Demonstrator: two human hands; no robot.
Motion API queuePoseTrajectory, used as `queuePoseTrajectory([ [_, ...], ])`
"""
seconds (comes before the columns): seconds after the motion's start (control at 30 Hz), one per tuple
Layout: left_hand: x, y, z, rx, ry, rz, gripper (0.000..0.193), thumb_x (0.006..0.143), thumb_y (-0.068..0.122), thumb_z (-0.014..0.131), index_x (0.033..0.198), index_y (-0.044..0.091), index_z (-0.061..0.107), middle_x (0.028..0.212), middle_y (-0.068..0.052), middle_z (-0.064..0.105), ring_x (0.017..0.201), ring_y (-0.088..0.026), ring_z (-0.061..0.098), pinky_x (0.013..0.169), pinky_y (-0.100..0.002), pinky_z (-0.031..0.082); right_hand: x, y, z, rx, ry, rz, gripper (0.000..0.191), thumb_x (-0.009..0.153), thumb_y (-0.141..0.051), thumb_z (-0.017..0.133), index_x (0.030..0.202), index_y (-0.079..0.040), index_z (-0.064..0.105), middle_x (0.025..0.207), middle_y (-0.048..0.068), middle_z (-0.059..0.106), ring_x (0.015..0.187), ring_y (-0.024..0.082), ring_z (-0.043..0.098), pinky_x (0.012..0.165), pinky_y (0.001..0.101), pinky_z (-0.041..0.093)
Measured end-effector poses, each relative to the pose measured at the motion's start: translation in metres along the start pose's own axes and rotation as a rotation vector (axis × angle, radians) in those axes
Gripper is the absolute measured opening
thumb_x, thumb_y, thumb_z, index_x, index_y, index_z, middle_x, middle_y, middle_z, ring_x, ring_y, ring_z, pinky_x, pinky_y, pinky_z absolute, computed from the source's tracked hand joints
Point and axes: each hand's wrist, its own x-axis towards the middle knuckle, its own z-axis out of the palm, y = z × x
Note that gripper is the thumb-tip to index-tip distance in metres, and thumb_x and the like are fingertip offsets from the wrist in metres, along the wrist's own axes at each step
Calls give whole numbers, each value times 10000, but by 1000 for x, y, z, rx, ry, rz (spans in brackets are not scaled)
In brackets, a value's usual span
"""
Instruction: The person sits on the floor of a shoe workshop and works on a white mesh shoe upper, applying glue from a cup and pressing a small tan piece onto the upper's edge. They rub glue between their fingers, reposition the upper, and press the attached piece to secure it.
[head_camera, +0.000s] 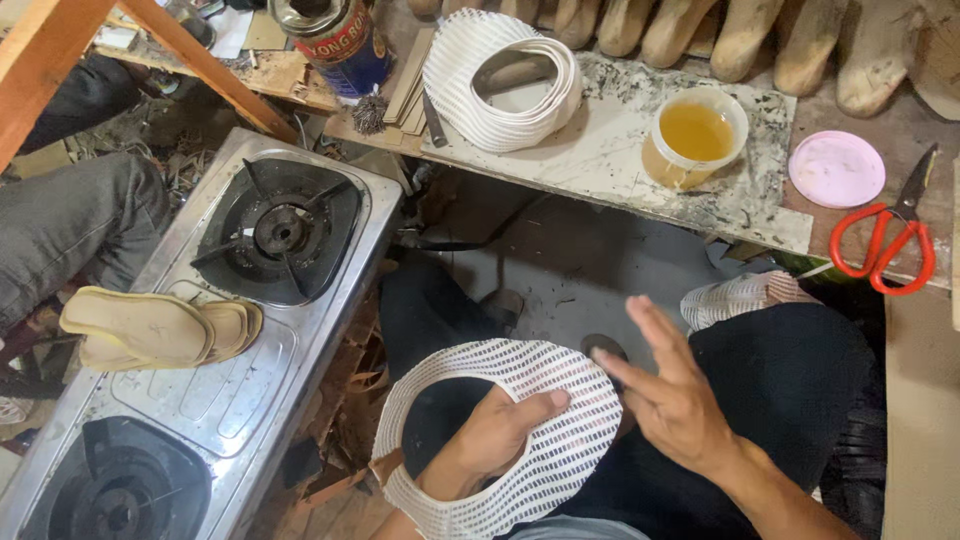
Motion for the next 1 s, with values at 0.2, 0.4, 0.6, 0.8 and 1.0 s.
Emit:
queuePoseTrajectory([
  [0.2, -7, -2, -3, 36, -69, -41, 278, 1040, 32, 562, 1298, -60, 609, 1161, -136, 717, 1015, -191, 713, 909, -323, 591, -3, 3, -1, 47, 38, -106, 545, 732, 20, 761, 1231, -197, 731, 1554, 180, 415, 1453, 415, 413, 1193, 494, 375],
  [0.4, -10, -2, -6, 206, -65, -83, 283, 1037, 49, 573, 1291, -67, 618, 1173, -122, 717, 1038, -174, 705, 936, -310, 578, 3, 2, -5, 105, 71, -62, 553, 696, 65, 722, 1182, -200, 741, 1563, 205, 402, 1476, 417, 396, 1193, 499, 370],
  [0.6, -13, 2, -6, 307, -130, -72, 272, 1048, 60, 576, 1284, -63, 629, 1174, -111, 716, 1042, -159, 694, 929, -300, 571, 8, -1, -5, 53, -39, -95, 524, 673, 37, 729, 1140, -196, 767, 1542, 205, 424, 1468, 437, 363, 1168, 519, 369],
  [0.8, -12, 2, -7, 302, -135, -88, 271, 1049, 71, 577, 1288, -46, 631, 1165, -93, 715, 1036, -147, 688, 925, -288, 571, 6, 0, -3, 70, -77, -97, 523, 746, 78, 703, 1172, -217, 778, 1549, 160, 436, 1487, 412, 366, 1184, 491, 381],
  [1.0, -10, 3, -13, 258, -137, -68, 267, 1048, 41, 570, 1288, -62, 626, 1151, -114, 724, 1019, -170, 698, 906, -302, 576, 0, -2, -2, 231, 49, -6, 533, 748, 93, 669, 1198, -183, 742, 1589, 213, 374, 1507, 417, 362, 1156, 433, 436],
])
